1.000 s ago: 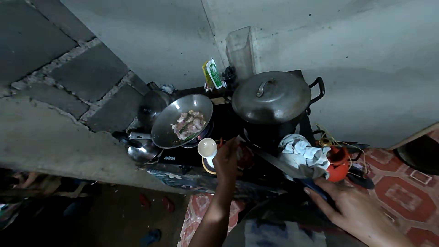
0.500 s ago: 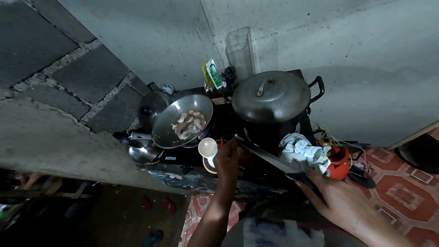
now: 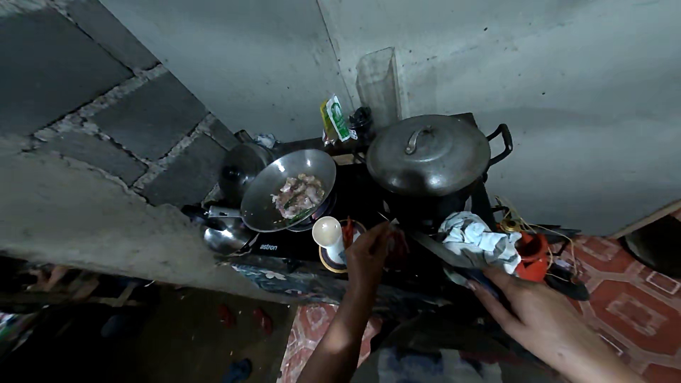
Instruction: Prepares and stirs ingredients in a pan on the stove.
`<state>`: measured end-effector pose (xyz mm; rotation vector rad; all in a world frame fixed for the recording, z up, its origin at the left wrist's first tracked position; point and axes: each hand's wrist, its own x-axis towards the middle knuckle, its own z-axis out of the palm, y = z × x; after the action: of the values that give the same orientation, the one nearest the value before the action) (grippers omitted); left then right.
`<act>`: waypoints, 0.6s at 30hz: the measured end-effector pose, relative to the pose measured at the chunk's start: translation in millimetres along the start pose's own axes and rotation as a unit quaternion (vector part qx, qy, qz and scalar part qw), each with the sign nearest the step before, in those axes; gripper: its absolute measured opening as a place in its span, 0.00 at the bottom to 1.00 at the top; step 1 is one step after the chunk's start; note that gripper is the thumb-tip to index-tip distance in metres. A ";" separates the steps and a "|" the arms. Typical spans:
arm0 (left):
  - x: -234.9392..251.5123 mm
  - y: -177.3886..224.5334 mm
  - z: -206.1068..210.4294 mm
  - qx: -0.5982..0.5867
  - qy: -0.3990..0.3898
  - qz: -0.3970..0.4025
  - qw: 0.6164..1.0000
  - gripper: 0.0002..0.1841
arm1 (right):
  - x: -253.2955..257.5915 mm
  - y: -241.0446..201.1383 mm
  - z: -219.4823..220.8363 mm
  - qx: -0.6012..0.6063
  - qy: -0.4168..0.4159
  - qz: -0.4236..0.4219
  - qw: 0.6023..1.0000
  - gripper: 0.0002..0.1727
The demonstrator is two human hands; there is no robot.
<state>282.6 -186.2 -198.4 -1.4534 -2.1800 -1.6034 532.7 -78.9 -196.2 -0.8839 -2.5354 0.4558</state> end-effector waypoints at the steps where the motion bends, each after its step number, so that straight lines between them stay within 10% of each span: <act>1: 0.2 -1.2 -0.6 -0.005 0.008 -0.002 1.000 0.11 | -6.5 5.3 -2.7 0.016 -0.008 0.002 1.000 0.34; 6: -9.4 -9.6 -1.1 -0.144 0.030 -0.103 0.984 0.23 | -34.5 32.1 -35.0 0.125 -0.141 0.064 0.980 0.28; 18: -11.6 -17.6 -15.8 -0.220 0.086 -0.109 0.965 0.11 | -45.0 32.5 -45.5 0.192 -0.160 0.078 0.965 0.28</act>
<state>269.5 -205.9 -210.0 -1.1225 -2.0277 -2.3116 603.3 -76.2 -183.4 -0.9187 -2.5256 1.1804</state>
